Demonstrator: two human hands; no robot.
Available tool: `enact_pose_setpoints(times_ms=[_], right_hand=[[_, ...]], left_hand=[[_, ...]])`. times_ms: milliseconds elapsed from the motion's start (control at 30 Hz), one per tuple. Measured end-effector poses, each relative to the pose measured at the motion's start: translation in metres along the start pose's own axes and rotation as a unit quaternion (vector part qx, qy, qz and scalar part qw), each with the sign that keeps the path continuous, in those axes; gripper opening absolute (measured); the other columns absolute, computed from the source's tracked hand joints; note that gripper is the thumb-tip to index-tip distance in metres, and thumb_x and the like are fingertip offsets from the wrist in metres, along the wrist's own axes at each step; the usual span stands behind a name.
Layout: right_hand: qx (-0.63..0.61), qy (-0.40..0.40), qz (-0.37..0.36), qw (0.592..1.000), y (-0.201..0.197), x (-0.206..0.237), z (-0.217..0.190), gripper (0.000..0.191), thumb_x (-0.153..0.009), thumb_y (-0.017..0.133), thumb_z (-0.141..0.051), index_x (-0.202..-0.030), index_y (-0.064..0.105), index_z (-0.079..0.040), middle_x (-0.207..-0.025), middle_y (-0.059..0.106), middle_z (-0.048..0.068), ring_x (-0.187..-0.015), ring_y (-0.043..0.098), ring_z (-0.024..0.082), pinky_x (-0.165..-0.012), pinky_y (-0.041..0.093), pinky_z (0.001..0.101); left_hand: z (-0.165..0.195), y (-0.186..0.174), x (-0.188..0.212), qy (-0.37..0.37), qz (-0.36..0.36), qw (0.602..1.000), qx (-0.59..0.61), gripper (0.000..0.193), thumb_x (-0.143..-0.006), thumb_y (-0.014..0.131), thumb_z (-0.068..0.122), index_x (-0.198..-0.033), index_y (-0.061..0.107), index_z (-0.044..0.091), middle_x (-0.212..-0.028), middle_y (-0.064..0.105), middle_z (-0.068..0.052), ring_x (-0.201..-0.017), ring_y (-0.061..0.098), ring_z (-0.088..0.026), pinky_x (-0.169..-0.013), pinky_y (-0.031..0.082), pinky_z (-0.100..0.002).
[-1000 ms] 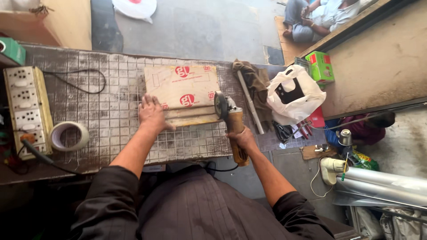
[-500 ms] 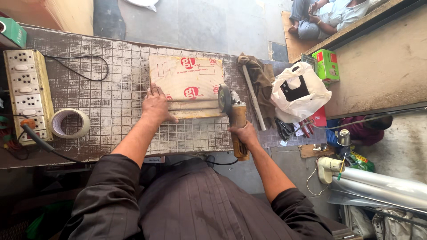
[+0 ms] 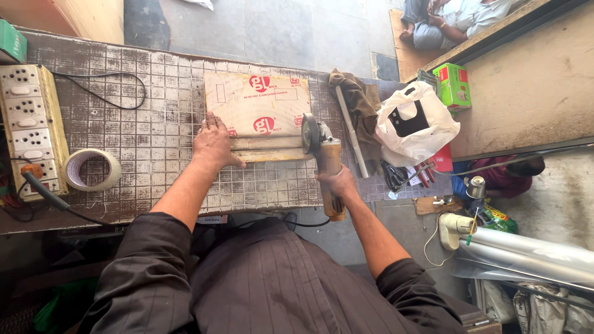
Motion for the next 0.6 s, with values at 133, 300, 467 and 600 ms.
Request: enact_pose_setpoints(times_ms=[133, 300, 467, 600], right_hand=[[-0.014, 0.017, -0.005, 1.000, 0.002, 0.003, 0.004, 0.049, -0.070, 0.085, -0.022, -0.111, 0.069, -0.001, -0.096, 0.076, 0.011, -0.084, 0.073, 0.018, -0.075, 0.059, 0.0353], [-0.022, -0.005, -0.009, 1.000, 0.004, 0.005, 0.005, 0.047, -0.072, 0.085, -0.020, -0.111, 0.069, 0.001, -0.096, 0.076, 0.011, -0.084, 0.072, 0.018, -0.075, 0.058, 0.0347], [0.000, 0.013, 0.009, 1.000, 0.003, 0.008, 0.015, 0.049, -0.072, 0.086, -0.020, -0.113, 0.068, -0.001, -0.096, 0.076, 0.011, -0.085, 0.074, 0.018, -0.075, 0.059, 0.0345], [0.005, -0.007, 0.003, 1.000, 0.005, 0.011, 0.016, 0.047, -0.072, 0.085, -0.020, -0.112, 0.069, -0.001, -0.097, 0.077, 0.011, -0.085, 0.074, 0.018, -0.076, 0.059, 0.0335]], left_hand=[[0.001, -0.001, 0.000, 0.005, -0.004, 1.000, -0.006, 0.163, -0.044, 0.093, 0.077, -0.155, 0.016, -0.015, -0.163, 0.017, -0.036, -0.150, 0.031, -0.040, -0.121, 0.032, -0.036], [0.000, -0.003, 0.002, 0.001, 0.000, 1.000, 0.006, 0.163, -0.043, 0.094, 0.075, -0.155, 0.016, -0.015, -0.163, 0.017, -0.034, -0.150, 0.031, -0.039, -0.121, 0.032, -0.034], [-0.001, -0.003, 0.003, 0.000, 0.003, 1.000, 0.017, 0.163, -0.043, 0.095, 0.073, -0.155, 0.016, -0.014, -0.164, 0.017, -0.033, -0.150, 0.032, -0.038, -0.121, 0.033, -0.034], [-0.002, -0.003, 0.002, -0.004, 0.003, 1.000, 0.023, 0.164, -0.042, 0.096, 0.073, -0.156, 0.016, -0.014, -0.164, 0.017, -0.033, -0.150, 0.032, -0.038, -0.120, 0.035, -0.034]])
Point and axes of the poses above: each hand's wrist, its own x-axis away from the middle knuckle, its own y-axis out of the palm, z = x × y, the point moved 10 cm from there along -x, towards the middle knuckle
